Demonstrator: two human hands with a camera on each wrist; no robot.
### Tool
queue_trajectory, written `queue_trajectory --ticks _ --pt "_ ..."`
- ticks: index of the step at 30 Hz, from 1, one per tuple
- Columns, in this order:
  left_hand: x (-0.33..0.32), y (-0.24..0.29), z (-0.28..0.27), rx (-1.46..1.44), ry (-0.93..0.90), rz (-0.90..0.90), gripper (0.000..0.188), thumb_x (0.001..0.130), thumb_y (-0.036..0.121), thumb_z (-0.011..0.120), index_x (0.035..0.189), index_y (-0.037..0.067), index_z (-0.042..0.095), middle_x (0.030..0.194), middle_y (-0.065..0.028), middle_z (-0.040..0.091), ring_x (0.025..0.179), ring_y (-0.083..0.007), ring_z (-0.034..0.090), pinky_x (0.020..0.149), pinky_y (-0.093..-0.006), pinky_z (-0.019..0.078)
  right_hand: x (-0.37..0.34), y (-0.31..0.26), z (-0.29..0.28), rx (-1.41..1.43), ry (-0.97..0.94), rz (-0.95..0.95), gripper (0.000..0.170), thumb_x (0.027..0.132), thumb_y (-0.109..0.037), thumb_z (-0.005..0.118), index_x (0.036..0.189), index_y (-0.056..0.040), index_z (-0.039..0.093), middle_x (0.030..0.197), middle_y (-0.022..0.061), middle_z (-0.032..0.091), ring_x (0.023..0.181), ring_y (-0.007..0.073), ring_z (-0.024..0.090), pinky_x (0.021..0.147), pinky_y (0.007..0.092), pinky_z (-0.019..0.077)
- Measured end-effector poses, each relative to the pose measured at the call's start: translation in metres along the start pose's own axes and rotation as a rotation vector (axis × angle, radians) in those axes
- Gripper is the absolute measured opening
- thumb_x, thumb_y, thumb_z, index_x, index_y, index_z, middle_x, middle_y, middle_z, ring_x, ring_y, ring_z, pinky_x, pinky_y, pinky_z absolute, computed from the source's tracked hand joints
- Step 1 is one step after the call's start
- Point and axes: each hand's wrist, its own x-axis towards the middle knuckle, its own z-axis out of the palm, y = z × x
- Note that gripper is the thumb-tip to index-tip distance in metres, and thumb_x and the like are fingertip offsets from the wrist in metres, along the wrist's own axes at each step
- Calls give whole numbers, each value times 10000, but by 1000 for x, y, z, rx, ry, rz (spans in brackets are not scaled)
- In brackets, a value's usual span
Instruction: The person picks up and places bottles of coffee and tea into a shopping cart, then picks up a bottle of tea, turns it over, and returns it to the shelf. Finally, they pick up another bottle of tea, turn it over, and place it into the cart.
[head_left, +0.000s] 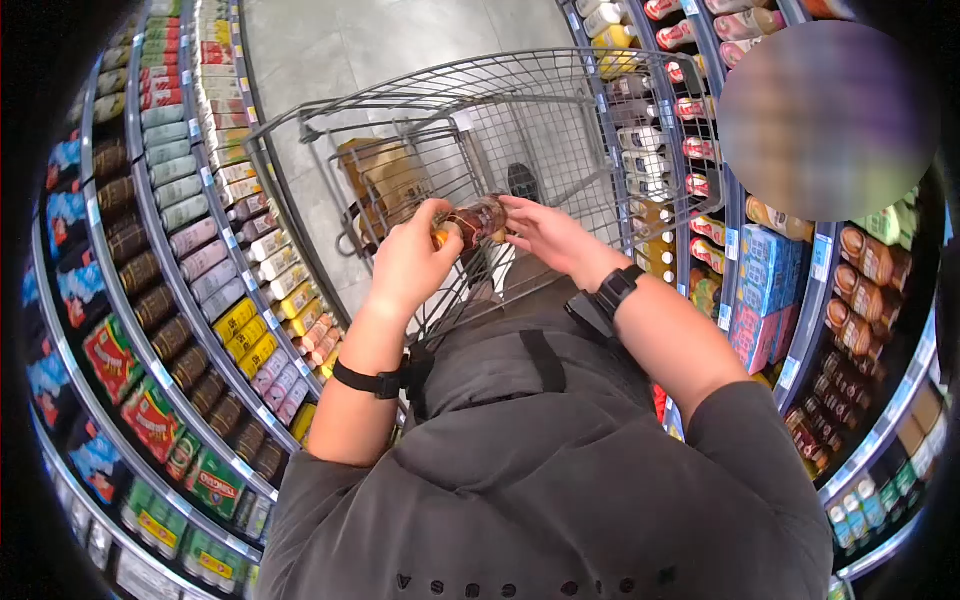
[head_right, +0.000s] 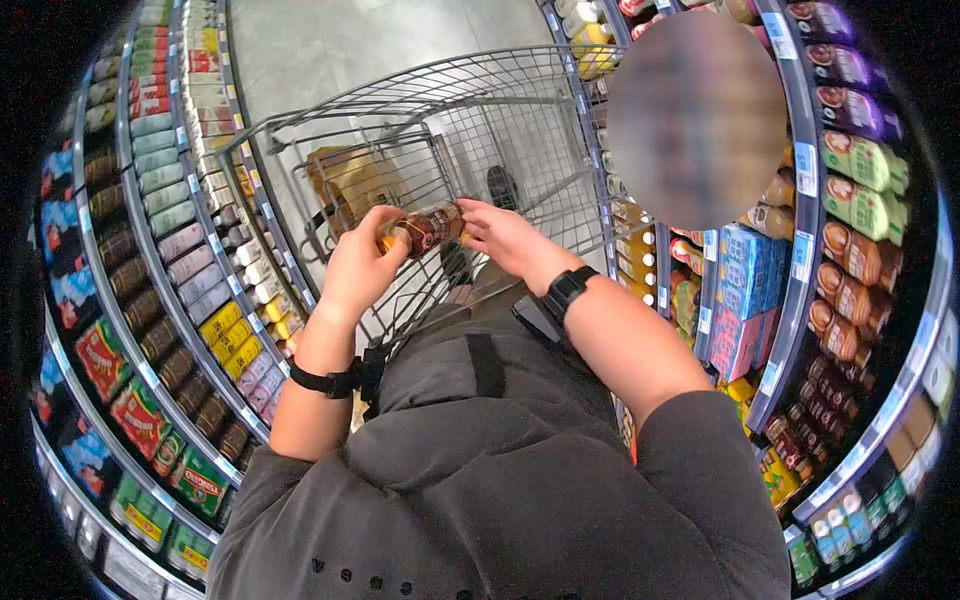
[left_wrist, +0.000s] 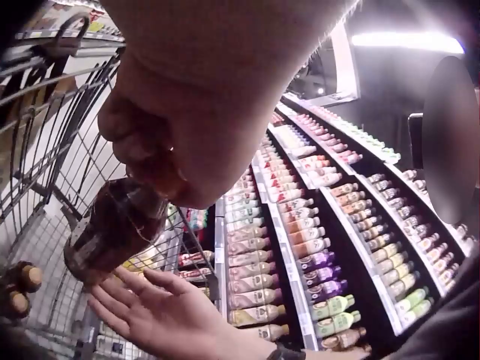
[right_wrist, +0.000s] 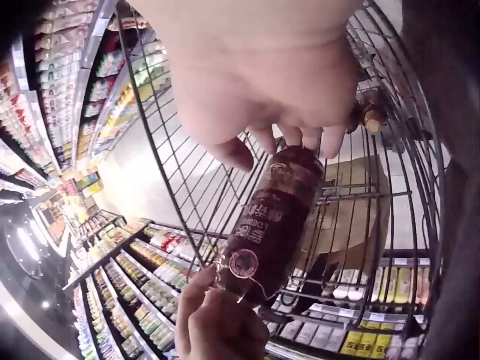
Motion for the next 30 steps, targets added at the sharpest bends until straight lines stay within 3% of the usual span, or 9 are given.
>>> queue_trajectory --ticks 3,5,7,9,13,17,27,29,30 --pt "38 4 23 75 -38 -25 363 893 282 665 1216 116 650 799 -193 728 806 -394 725 731 -475 575 34 -4 -16 0 51 42 655 1019 -192 553 1600 -12 311 1571 126 417 1474 233 366 1215 423 296" --pt "62 -1 41 166 -79 -76 364 904 290 644 1227 120 648 810 -193 732 813 -389 728 729 -485 578 55 -1 -25 -55 130 65 627 1008 -214 574 1579 -57 368 1452 38 556 1399 157 451 1198 417 282" --pt "85 -9 60 187 -113 -86 383 911 307 641 1241 112 646 839 -198 739 811 -391 730 726 -496 581 70 -3 -32 -23 150 109 659 989 -202 593 1583 -46 356 1475 59 535 1414 168 437 1213 408 269" --pt "106 -18 78 278 -64 -102 390 921 313 663 1252 108 658 857 -216 739 839 -412 725 763 -493 580 87 -5 -43 -7 67 138 720 991 -172 575 1614 0 259 1600 169 378 1509 251 327 1242 386 262" --pt "148 -40 111 325 -133 -176 427 947 317 630 1318 107 640 909 -239 738 877 -437 716 780 -521 573 118 -3 -55 -54 96 139 742 981 -217 582 1622 -16 268 1615 190 364 1485 291 358 1197 378 302" --pt "176 -60 143 347 -184 -199 433 959 310 599 1332 91 616 906 -247 737 853 -424 727 768 -519 584 144 7 -78 -40 131 169 700 993 -176 560 1608 5 280 1623 134 374 1486 220 367 1224 385 303" --pt "202 -85 190 366 -323 -237 470 967 319 606 1395 127 588 955 -230 744 893 -402 729 785 -516 582 161 1 -97 43 226 273 686 970 -171 599 1585 -9 342 1542 107 479 1448 201 406 1206 371 319" --pt "204 -88 195 388 -345 -265 499 969 329 602 1428 136 569 968 -228 745 910 -403 727 802 -515 579 159 -1 -98 2 206 236 689 928 -184 570 1575 -36 385 1383 143 580 1195 242 590 948 361 500" --pt "206 -89 197 385 -344 -267 499 969 329 602 1428 136 569 968 -228 745 910 -403 727 802 -515 579 161 3 -96 9 261 219 671 925 -175 566 1557 -19 405 1367 146 599 1208 236 589 956 361 502"
